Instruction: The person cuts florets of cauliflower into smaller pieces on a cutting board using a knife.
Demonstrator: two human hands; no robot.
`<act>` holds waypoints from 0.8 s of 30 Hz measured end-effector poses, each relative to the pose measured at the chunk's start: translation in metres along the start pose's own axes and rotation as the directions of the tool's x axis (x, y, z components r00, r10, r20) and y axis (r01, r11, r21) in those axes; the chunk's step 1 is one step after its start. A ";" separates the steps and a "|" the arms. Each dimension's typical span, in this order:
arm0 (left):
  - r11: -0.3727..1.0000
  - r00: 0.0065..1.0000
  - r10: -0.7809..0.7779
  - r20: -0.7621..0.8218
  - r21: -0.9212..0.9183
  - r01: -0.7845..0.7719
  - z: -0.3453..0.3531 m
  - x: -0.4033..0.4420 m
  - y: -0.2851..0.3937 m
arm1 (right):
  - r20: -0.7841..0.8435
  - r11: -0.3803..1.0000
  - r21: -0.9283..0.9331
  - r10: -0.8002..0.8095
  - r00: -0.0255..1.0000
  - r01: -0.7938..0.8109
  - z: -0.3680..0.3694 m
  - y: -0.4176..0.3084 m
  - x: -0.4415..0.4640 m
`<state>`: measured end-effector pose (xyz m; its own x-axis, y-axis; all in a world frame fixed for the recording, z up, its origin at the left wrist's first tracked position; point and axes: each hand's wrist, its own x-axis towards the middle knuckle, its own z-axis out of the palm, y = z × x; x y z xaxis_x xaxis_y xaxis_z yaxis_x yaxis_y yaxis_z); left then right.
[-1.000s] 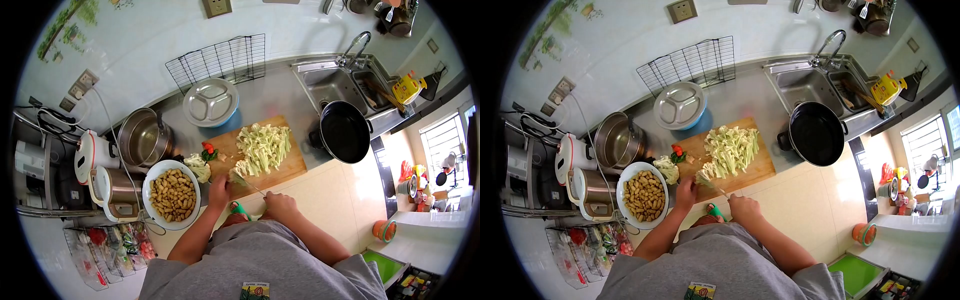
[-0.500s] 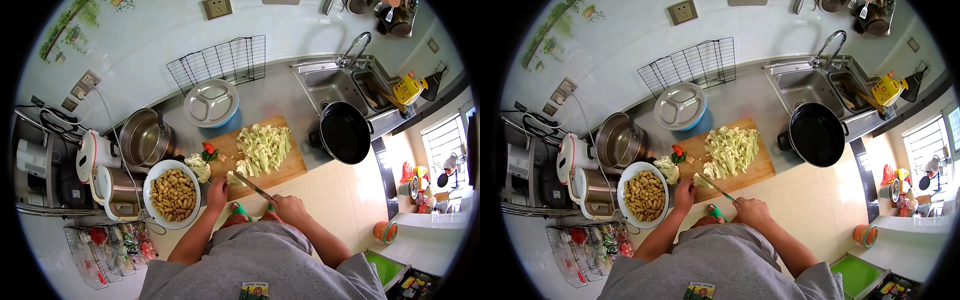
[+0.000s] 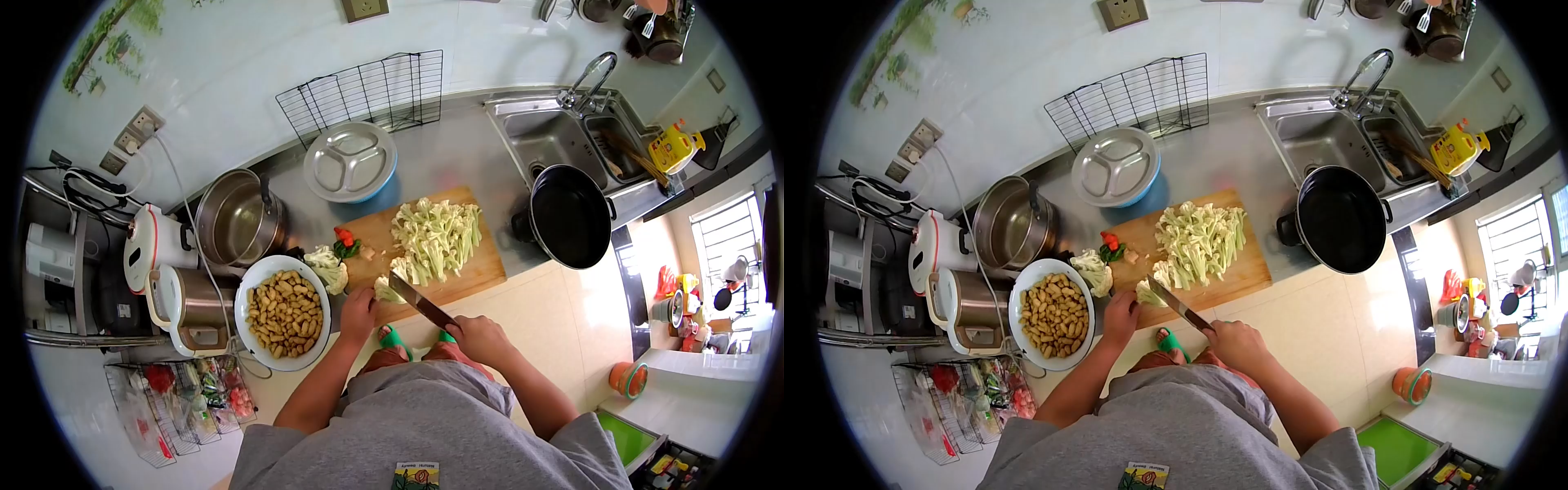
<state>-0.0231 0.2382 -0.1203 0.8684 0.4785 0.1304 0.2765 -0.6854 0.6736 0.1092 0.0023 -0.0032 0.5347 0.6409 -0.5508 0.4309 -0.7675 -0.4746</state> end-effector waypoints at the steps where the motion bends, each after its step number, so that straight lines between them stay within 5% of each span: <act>1: 1.000 1.000 0.003 0.006 0.007 -0.003 -0.002 0.000 0.002 | 0.006 1.000 0.008 -0.006 1.000 0.006 0.002 0.001 0.002; 14: 1.000 1.000 -0.021 0.023 0.021 0.021 -0.004 -0.006 -0.002 | -0.070 0.962 -0.264 -0.098 0.993 0.076 0.064 0.001 0.020; 24: 0.991 0.996 -0.079 0.047 0.114 0.073 -0.008 0.018 0.031 | -0.130 0.997 -0.044 0.057 0.990 -0.063 0.019 0.007 0.011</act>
<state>-0.0023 0.2302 -0.0917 0.8622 0.5048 0.0420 0.3848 -0.7067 0.5938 0.1045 0.0041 -0.0253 0.6482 0.5889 -0.4828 0.4281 -0.8061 -0.4086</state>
